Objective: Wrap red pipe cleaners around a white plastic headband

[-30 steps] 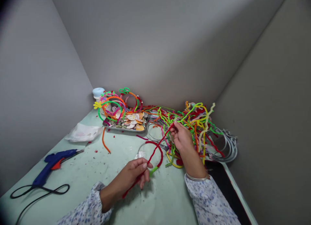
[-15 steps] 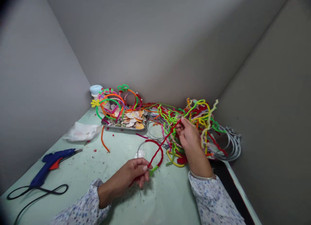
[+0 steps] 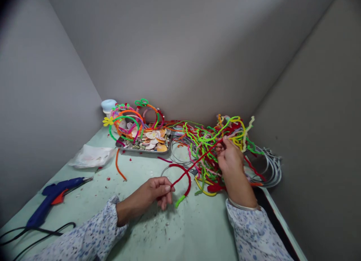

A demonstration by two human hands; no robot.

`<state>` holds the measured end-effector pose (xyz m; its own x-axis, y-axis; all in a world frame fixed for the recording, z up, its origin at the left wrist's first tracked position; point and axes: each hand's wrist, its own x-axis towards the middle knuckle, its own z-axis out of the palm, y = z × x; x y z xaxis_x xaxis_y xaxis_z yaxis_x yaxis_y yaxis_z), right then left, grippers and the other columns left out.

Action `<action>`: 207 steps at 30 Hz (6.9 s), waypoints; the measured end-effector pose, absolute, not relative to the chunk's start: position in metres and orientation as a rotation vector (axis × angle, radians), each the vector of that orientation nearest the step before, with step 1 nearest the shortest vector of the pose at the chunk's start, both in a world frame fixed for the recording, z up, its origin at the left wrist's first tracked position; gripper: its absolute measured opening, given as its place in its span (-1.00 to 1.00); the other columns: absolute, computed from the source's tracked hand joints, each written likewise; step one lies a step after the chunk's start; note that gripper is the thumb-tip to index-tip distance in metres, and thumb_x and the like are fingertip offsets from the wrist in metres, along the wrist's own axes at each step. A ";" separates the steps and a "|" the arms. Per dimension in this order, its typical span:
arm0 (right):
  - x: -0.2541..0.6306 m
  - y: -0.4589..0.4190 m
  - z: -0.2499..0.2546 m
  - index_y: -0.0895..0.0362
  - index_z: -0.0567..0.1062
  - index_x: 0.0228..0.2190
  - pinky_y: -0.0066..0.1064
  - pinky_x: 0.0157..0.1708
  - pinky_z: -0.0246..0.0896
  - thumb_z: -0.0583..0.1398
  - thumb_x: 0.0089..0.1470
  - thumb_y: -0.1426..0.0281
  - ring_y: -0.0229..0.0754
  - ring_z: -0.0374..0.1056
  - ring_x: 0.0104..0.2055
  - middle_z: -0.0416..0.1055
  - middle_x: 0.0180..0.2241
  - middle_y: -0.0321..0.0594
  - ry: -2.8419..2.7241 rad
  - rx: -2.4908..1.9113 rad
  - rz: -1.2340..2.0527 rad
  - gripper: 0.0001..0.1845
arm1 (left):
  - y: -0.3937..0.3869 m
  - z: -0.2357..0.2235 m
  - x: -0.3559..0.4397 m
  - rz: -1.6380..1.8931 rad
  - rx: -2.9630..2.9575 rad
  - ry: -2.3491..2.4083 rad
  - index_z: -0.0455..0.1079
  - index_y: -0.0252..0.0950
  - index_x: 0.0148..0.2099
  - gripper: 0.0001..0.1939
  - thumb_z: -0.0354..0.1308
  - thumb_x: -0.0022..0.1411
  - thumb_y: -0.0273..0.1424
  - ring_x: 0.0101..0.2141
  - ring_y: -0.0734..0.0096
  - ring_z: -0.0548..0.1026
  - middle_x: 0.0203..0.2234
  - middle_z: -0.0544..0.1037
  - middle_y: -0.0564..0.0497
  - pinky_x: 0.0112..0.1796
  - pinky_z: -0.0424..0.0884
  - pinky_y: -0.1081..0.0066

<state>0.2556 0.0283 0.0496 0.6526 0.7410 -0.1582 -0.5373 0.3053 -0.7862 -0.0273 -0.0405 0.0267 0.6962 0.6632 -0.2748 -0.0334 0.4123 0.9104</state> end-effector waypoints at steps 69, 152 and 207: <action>0.132 -0.048 -0.012 0.15 0.43 -0.33 -0.47 -0.59 0.21 0.21 0.02 0.13 -0.27 0.29 -0.55 0.39 -0.50 -0.29 -1.018 -1.360 0.744 -0.67 | 0.014 0.005 -0.027 0.690 2.199 1.496 0.37 -0.28 -0.26 -0.83 0.14 0.10 -0.31 -0.34 0.34 0.39 -0.33 0.45 -0.04 -0.35 0.21 0.41; 0.137 -0.042 -0.019 0.10 0.53 -0.27 -0.24 -0.15 0.31 0.14 0.12 0.24 -0.07 0.42 -0.20 0.52 -0.27 -0.14 -1.517 -1.417 0.454 -0.75 | -0.003 0.001 -0.021 0.904 1.915 1.093 0.50 -0.31 -0.27 -0.77 0.00 0.21 -0.40 -0.29 0.38 0.43 -0.36 0.52 -0.02 -0.23 0.28 0.43; 0.132 -0.047 -0.010 0.10 0.55 -0.28 -0.32 -0.16 0.32 0.13 0.11 0.46 -0.17 0.38 -0.20 0.43 -0.26 -0.15 -1.710 -1.292 0.310 -0.81 | 0.003 -0.005 -0.023 0.841 1.795 1.046 0.42 -0.34 -0.32 -0.78 -0.02 0.20 -0.36 -0.34 0.39 0.39 -0.42 0.48 0.00 -0.28 0.29 0.44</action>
<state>0.1317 -0.0471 -0.0103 -0.0047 0.8536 0.5209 0.6167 0.4125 -0.6704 -0.0226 0.0029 -0.0053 0.4187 0.9000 0.1212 0.3118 -0.2678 0.9116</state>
